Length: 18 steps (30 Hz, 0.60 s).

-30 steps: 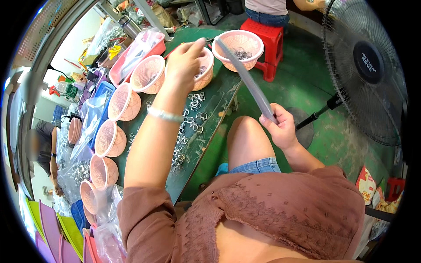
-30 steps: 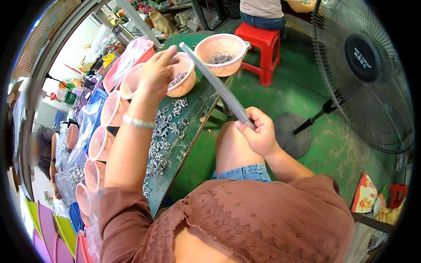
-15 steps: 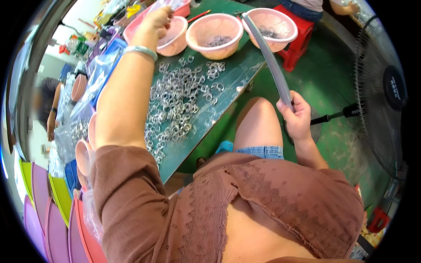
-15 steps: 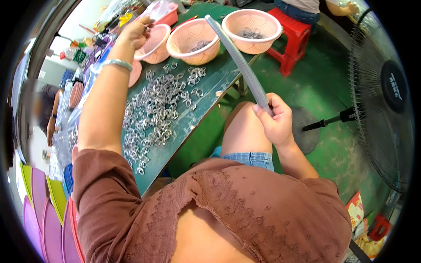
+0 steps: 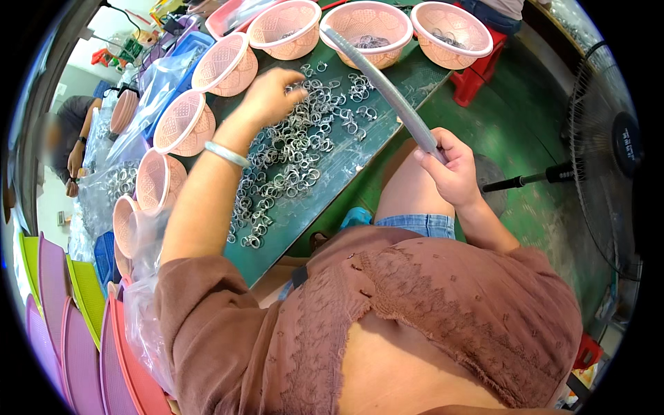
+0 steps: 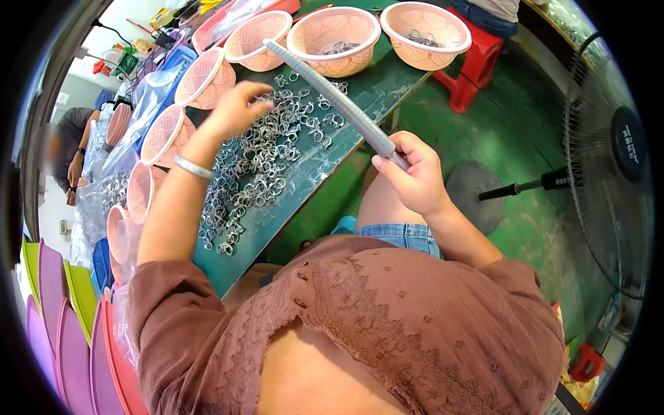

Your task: The person picks up metal rings from a table, slides them onto a tapered metal sizing mandrel to measure them, and then places them into different pink bowls.

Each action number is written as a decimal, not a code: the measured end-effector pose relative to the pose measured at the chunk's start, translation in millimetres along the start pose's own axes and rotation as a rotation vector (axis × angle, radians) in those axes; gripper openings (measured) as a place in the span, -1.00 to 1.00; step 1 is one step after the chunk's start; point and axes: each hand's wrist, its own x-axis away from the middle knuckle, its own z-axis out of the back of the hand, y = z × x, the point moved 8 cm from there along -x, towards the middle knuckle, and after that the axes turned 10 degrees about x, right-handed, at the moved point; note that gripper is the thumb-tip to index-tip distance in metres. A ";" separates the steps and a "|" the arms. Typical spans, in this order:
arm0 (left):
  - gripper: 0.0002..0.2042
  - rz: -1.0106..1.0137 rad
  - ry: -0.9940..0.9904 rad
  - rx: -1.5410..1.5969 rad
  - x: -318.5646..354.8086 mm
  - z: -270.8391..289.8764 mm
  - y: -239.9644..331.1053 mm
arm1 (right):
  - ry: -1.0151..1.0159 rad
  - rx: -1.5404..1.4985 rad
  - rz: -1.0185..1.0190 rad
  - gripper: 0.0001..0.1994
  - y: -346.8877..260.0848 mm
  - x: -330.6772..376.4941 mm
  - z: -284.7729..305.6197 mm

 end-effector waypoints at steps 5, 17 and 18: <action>-0.83 -0.075 -0.045 0.102 30.5 -19.9 6.0 | 0.002 0.040 0.015 -0.92 -2.2 0.6 -8.9; -0.72 -0.041 0.032 0.047 108.3 5.3 -2.9 | -0.020 0.069 -0.025 -0.91 0.2 -2.0 -20.0; -0.69 -0.077 0.074 0.000 112.2 6.5 -1.3 | -0.024 0.074 -0.008 -0.91 -0.3 -2.8 -21.7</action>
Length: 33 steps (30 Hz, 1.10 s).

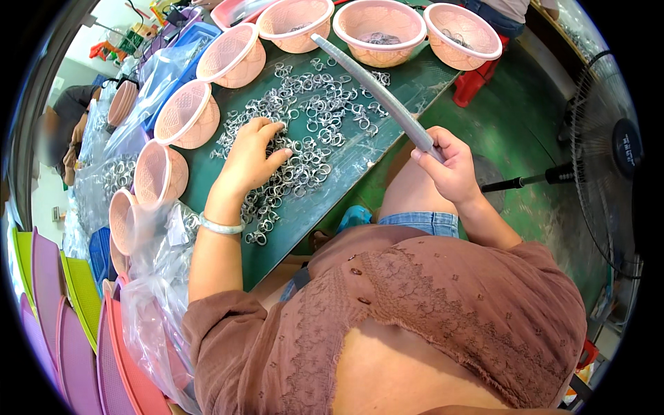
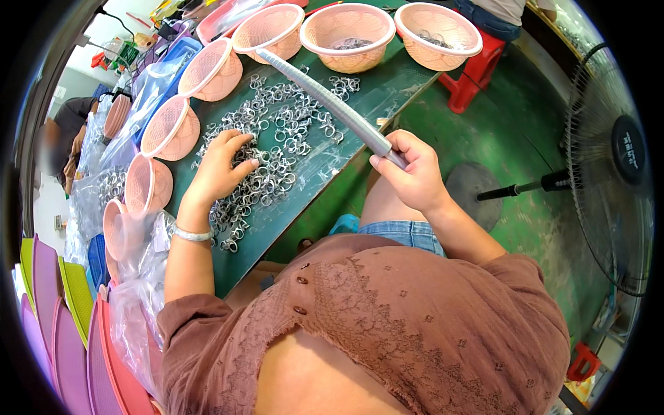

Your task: The person picks up metal rings from a table, slides them onto a tapered metal sizing mandrel to measure them, and then places them into different pink bowls.

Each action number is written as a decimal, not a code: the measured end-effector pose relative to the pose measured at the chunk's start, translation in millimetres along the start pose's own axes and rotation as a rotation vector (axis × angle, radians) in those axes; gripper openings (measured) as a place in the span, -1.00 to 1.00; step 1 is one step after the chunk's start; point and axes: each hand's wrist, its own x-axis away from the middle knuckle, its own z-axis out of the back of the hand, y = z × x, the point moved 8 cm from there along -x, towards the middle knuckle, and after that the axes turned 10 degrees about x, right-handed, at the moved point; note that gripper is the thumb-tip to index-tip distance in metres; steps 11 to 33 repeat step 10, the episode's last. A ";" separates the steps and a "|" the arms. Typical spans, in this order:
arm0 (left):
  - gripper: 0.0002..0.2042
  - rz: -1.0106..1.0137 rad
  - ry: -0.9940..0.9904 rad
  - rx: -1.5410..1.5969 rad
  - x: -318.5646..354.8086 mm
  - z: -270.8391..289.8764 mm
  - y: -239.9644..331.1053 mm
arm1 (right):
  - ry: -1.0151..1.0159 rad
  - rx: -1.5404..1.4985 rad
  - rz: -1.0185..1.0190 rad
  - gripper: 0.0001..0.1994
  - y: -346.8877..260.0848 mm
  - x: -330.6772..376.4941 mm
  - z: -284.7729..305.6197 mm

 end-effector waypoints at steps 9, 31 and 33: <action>-0.74 0.072 0.235 0.170 -54.8 -7.8 -26.3 | -0.035 0.027 -0.004 -0.91 -0.2 -3.2 -10.5; -0.73 0.093 0.231 0.195 -64.0 -11.8 -29.1 | -0.039 0.032 -0.002 -0.91 -0.1 -3.6 -10.3; -0.73 0.093 0.231 0.195 -64.0 -11.8 -29.1 | -0.039 0.032 -0.002 -0.91 -0.1 -3.6 -10.3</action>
